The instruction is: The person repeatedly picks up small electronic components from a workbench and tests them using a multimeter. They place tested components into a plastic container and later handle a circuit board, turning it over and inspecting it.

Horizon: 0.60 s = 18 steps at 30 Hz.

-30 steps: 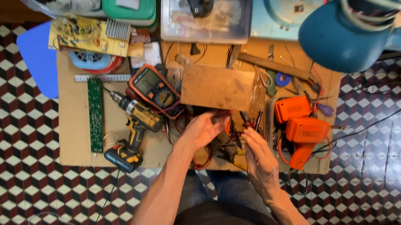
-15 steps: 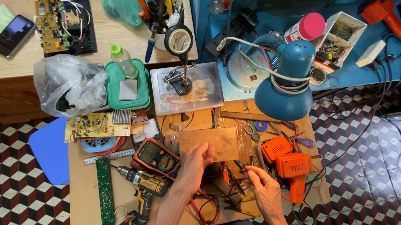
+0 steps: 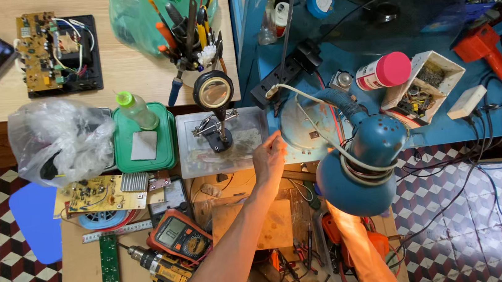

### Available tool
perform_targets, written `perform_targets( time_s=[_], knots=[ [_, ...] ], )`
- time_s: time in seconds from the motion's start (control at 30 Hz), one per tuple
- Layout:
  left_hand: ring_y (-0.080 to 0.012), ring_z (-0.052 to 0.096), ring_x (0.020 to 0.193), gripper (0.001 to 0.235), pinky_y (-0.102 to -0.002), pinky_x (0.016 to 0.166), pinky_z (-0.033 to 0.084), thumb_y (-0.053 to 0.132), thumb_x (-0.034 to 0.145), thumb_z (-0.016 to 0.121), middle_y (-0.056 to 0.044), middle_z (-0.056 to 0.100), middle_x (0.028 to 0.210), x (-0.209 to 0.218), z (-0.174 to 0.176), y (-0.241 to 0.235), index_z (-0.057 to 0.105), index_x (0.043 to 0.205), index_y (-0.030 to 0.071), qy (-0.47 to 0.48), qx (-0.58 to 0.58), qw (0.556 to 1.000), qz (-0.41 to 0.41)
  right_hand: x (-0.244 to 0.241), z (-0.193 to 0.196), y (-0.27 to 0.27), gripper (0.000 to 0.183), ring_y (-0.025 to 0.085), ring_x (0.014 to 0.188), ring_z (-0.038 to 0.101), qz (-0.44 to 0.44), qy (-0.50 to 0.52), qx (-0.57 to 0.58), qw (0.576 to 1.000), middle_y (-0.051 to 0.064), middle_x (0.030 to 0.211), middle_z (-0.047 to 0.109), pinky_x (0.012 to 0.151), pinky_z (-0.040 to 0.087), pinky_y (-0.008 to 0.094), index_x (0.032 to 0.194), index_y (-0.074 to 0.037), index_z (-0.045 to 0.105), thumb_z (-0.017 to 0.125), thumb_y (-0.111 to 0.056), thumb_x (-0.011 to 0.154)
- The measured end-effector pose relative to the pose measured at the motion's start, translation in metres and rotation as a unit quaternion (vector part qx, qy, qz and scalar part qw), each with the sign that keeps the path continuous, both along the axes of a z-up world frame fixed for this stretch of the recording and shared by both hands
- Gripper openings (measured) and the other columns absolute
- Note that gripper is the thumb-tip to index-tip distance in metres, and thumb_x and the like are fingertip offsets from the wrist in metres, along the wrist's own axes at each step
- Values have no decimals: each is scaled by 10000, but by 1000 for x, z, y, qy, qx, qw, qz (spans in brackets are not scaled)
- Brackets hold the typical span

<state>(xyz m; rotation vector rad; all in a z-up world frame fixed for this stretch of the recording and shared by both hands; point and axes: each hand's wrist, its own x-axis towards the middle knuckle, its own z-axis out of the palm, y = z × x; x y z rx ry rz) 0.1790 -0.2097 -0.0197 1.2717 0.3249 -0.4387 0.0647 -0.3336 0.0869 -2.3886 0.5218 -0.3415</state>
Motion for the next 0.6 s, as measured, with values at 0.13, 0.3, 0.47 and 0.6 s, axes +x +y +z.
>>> perform_targets(
  time_s=[0.13,0.3,0.47,0.6],
  knots=[
    [-145,693,910,611,-288,781,557,452,989,601,-90,741,1079,-4,13,-5,579,1441,41,-12,34,999,1,33,-17,-10,262,193,956,685,11,-16,-67,998,95,1123,723,851,533,308,1191,-1,689,637,-148,981],
    [-158,670,941,638,-303,769,546,427,1009,618,-132,735,1110,8,18,-13,527,1475,1,-22,-45,999,20,42,-19,-7,262,184,983,681,-1,-21,-118,993,87,1144,715,866,530,299,1201,-3,678,627,-137,982],
    [-177,599,832,593,-311,672,501,332,1024,639,-179,693,1045,20,11,-32,559,1501,-10,-11,-94,995,37,60,-19,-8,263,175,1010,677,-3,-24,-144,989,79,1164,706,881,528,289,1210,-5,667,618,-126,982],
    [-165,705,907,558,-301,700,570,334,1005,609,-138,738,1086,32,11,-36,549,1461,18,-15,-45,999,0,67,-14,-13,264,167,1032,675,4,-20,-134,991,73,1181,699,892,526,282,1218,-7,658,610,-117,982]
  ],
)
